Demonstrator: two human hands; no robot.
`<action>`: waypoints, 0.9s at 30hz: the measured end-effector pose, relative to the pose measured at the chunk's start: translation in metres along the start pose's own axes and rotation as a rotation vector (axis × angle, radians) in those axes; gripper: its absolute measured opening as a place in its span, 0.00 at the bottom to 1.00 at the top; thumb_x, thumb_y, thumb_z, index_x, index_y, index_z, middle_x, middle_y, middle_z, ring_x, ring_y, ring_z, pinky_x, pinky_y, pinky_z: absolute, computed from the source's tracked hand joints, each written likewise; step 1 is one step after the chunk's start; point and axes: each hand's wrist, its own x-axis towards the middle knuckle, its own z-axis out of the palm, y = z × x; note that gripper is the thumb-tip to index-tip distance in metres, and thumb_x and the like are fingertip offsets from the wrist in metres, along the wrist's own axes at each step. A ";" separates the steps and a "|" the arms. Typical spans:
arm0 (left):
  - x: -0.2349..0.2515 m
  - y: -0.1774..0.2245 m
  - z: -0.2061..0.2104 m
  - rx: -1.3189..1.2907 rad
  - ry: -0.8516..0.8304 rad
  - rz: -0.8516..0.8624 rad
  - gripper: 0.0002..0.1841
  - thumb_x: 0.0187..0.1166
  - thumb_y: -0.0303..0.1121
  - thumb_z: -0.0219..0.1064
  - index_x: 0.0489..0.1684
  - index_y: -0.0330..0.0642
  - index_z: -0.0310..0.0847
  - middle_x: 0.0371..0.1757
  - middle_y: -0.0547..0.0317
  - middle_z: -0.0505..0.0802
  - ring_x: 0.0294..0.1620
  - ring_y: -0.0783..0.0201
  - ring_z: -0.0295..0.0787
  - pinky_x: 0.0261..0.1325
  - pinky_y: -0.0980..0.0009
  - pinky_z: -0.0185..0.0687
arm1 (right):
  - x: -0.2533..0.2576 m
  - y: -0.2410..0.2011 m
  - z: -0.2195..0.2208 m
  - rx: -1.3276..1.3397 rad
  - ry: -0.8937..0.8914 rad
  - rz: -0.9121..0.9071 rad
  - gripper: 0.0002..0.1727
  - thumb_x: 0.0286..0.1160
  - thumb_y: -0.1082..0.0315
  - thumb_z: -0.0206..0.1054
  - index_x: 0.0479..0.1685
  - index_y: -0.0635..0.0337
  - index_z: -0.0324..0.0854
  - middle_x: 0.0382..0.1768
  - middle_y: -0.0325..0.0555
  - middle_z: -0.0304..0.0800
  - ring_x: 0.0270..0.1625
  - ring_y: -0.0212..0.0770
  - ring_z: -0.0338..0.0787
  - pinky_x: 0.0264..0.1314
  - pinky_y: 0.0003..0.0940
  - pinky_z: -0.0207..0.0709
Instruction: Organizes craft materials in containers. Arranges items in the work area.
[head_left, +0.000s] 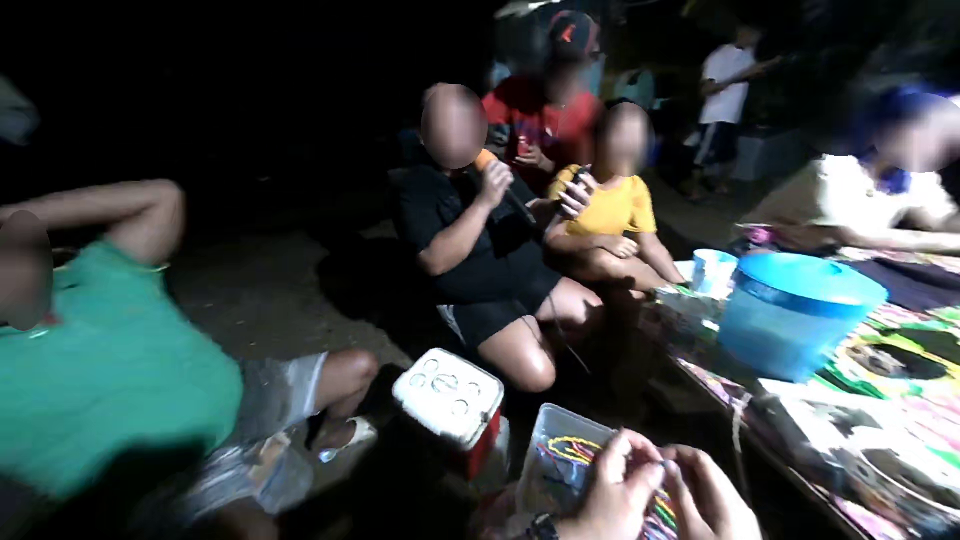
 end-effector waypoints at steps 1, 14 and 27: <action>-0.002 0.000 0.000 0.003 -0.010 0.011 0.09 0.83 0.22 0.57 0.53 0.25 0.76 0.46 0.54 0.85 0.46 0.73 0.82 0.54 0.74 0.80 | -0.002 0.002 0.000 0.014 -0.022 0.014 0.13 0.81 0.75 0.58 0.53 0.80 0.81 0.46 0.64 0.88 0.44 0.45 0.91 0.51 0.40 0.86; -0.009 -0.002 -0.014 0.222 -0.112 0.230 0.05 0.73 0.18 0.64 0.42 0.31 0.81 0.42 0.61 0.88 0.43 0.80 0.85 0.51 0.81 0.83 | -0.001 0.000 -0.015 0.379 -0.130 0.239 0.08 0.83 0.69 0.61 0.43 0.62 0.84 0.35 0.34 0.87 0.36 0.22 0.85 0.44 0.22 0.81; 0.015 -0.002 0.004 0.461 -0.017 -0.040 0.13 0.72 0.16 0.64 0.53 0.21 0.81 0.45 0.41 0.91 0.46 0.58 0.91 0.56 0.62 0.87 | 0.001 0.001 -0.022 -0.255 0.035 -0.043 0.11 0.71 0.75 0.68 0.49 0.68 0.89 0.48 0.60 0.90 0.53 0.57 0.91 0.60 0.51 0.86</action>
